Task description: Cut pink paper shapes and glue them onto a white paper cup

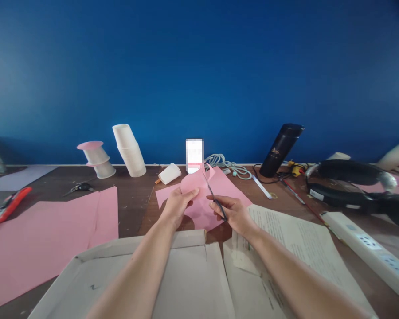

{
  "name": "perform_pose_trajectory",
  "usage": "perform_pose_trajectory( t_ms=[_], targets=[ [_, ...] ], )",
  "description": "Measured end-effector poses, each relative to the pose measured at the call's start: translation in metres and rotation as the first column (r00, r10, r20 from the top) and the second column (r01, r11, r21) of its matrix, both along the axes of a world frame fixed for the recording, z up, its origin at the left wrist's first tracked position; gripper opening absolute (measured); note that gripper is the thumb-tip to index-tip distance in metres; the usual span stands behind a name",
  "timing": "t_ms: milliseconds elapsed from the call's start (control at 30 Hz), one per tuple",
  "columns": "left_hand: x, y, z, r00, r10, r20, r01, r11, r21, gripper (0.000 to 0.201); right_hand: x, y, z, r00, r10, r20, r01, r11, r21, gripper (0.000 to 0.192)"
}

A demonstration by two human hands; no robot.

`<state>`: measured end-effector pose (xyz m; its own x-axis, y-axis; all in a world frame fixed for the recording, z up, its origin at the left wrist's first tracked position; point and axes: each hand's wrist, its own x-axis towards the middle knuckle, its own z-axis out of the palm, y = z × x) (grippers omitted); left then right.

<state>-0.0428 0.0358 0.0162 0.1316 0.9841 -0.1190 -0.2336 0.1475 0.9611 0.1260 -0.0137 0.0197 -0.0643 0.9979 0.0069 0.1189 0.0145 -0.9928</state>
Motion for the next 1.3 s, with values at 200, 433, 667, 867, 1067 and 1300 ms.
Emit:
perform_pose_trajectory(
  t_ms=[200, 433, 667, 867, 1067, 1300],
  targets=[
    [-0.0005, 0.0012, -0.0012, 1.0, 0.017, 0.001, -0.017, 1.0, 0.003, 0.04, 0.0002, 0.0, -0.0008, 1.0, 0.002, -0.005, -0.002, 1.0, 0.002, 0.049],
    [-0.0007, 0.0021, -0.0025, 0.998, 0.02, 0.055, -0.02, 1.0, 0.015, 0.038, 0.0002, 0.0004, -0.0016, 1.0, 0.004, -0.002, -0.004, 1.0, -0.012, 0.049],
    [-0.0016, 0.0031, -0.005, 0.997, 0.02, 0.069, -0.021, 1.0, 0.009, 0.037, -0.0002, -0.0003, -0.0004, 1.0, 0.004, 0.007, -0.004, 1.0, 0.005, 0.047],
    [-0.0005, 0.0025, -0.0023, 0.998, 0.021, 0.053, -0.021, 1.0, 0.009, 0.036, -0.0004, -0.0006, -0.0006, 1.0, -0.006, -0.011, 0.006, 1.0, -0.002, 0.05],
    [-0.0004, 0.0012, 0.0008, 0.999, 0.034, 0.032, -0.035, 0.999, 0.011, 0.035, 0.0004, 0.0008, -0.0039, 0.999, 0.011, -0.039, -0.011, 1.0, 0.006, 0.047],
    [-0.0003, 0.002, -0.0011, 0.998, 0.052, 0.047, -0.053, 0.999, 0.007, 0.034, 0.0006, 0.0013, -0.0056, 0.999, 0.012, -0.043, -0.012, 1.0, 0.0, 0.047]
  ],
)
